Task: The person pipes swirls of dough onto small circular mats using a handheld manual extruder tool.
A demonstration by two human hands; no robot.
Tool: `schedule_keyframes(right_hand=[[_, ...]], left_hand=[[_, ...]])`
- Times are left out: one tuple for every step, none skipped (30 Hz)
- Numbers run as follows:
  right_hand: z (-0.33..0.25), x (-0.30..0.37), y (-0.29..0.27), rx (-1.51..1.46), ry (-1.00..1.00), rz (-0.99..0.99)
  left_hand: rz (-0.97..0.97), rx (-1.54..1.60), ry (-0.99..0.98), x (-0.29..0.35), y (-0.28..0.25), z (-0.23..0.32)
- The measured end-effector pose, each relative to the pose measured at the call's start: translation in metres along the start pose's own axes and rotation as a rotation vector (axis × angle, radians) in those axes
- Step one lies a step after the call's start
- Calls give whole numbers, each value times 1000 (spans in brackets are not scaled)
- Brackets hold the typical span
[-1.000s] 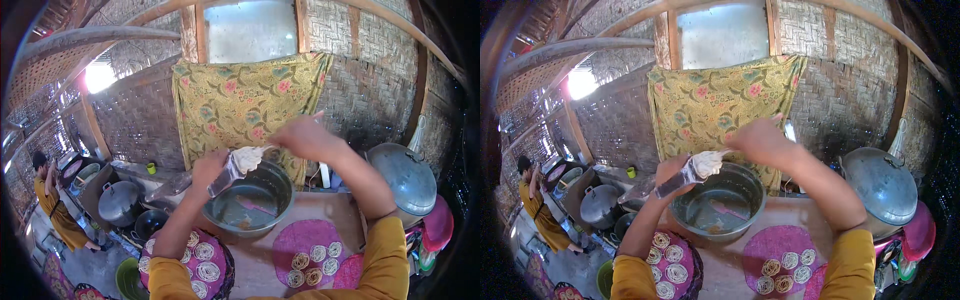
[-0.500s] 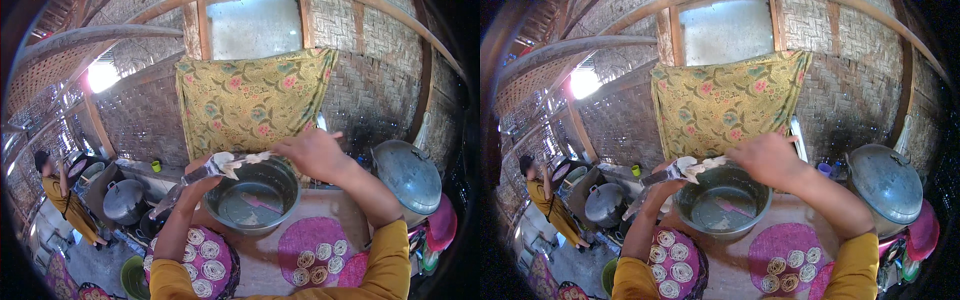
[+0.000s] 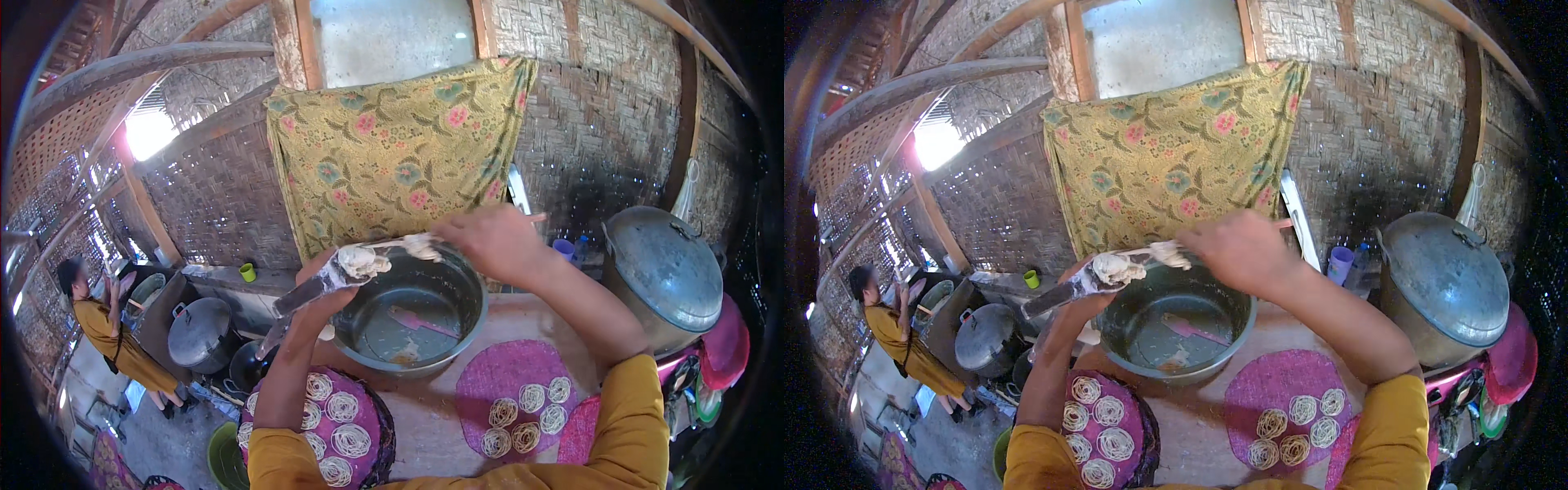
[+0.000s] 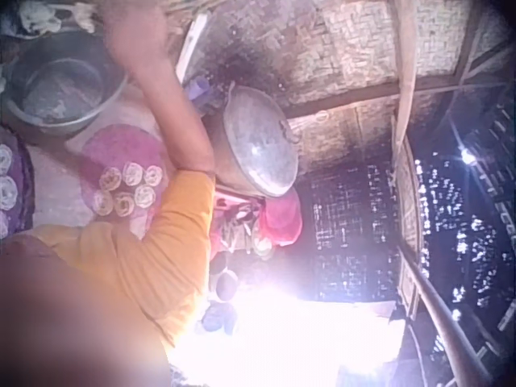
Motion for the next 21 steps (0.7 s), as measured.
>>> schedule_keyframes(right_hand=[[-3, -3, 4, -17, -27, -27], [-8, -9, 9, -42, -63, -42], [-7, -12, 12, -32, -50, -56], [-10, -18, 14, -27, -80, -76], [-15, -22, 17, -25, -109, -97], [-20, -27, 24, -30, -105, -95], [-28, -31, 43, -56, -155, -96], [-32, -29, 56, -70, -201, -100], [-34, -25, 60, -103, -206, -65], [-38, -20, 60, -104, -207, -63], [-40, -16, 58, -111, -189, -29], [-39, -11, 55, -118, -170, 5], [-32, -3, 50, -121, -172, 0], [-22, 2, 40, -207, -75, -19], [-16, 4, 37, -297, 19, -40], [-20, 3, 48, -305, 9, -31], [-10, 12, 70, -458, 225, 116], [-8, 21, 89, -615, 431, 280], [-17, 19, 116, -937, 518, 285], [-30, 17, 129, -925, 525, 283], [-45, 10, 141, -1104, 538, 302]], left_hand=[[-3, 49, 15, -5, 0, 9], [-8, 87, 19, -5, -5, 16], [-27, 69, 11, -11, -17, 43], [-43, 30, -10, -11, -29, 54], [-1, 231, 7, -11, -22, 49], [49, 431, 34, -12, -15, 45], [36, 296, 36, -9, -20, 58], [31, 169, 49, -9, -26, 74], [15, 146, -22, -6, -37, 86], [15, 144, -23, -3, -31, 77], [80, 104, -13, 0, -23, 63], [144, 65, -2, 4, -16, 50], [59, 9, -53, -2, -14, 45], [57, -6, -70, 1, -17, 29], [69, 111, -82, 6, -19, 6], [87, 233, -84, 7, -22, -6], [86, 339, -94, 0, -40, 26], [92, 347, -83, -4, -45, 38], [59, 358, -156, -7, -47, 43], [26, 378, -224, -13, -44, 48], [15, 346, -211, -18, -45, 55]])
Point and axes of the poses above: each hand's wrist, its own x-axis away from the middle knuckle, its own y-axis out of the palm, z = x × y, the point moved 3 cm from there along -x, towards the middle knuckle, and after that the axes turned 9 degrees about -z, right-handed, at the moved point
